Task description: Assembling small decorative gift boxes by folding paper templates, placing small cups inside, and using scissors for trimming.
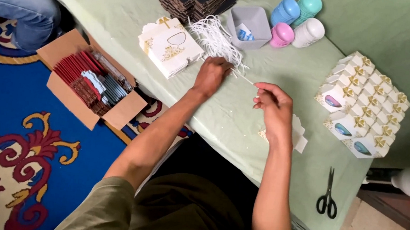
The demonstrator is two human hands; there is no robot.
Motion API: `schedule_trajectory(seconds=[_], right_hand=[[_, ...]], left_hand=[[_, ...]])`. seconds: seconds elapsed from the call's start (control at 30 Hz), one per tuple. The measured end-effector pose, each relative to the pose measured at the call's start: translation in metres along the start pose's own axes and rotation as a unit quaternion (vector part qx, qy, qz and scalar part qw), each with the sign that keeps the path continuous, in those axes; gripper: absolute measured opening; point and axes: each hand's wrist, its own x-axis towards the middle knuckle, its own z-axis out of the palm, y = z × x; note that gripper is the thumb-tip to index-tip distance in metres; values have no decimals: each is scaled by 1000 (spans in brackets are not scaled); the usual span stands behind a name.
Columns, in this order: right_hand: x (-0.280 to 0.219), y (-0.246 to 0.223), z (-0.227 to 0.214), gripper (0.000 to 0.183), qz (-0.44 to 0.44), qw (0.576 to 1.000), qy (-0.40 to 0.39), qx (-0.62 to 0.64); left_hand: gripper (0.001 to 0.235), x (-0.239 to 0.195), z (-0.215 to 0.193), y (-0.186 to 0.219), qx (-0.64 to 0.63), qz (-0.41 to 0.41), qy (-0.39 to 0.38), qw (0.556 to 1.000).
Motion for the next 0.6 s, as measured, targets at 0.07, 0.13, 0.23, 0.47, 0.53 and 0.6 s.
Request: schedule_trajectory(seconds=[0.07,0.13,0.23,0.47,0.53,0.6], right_hand=[[-8,-9,-14,23,4,999,-1,46],[-20,-19,-28,24,8,996,1,92],[-34,-25,-51,23,11,985,7,174],[-47,8,-102,28,-4,937,12,348],[-54,11,-109,32,-6,926,15,377],[-63,15,-114,34,-45,932,14,360]], left_hand=[[11,1,-6,3,-6,12,11,1000],[12,-1,-11,6,-14,25,20,999],[12,0,-20,10,-18,28,42,999],[10,-2,-50,30,-68,58,38,995],[9,-4,-61,43,-81,67,32,994],[12,-10,-71,56,-127,64,-31,989]])
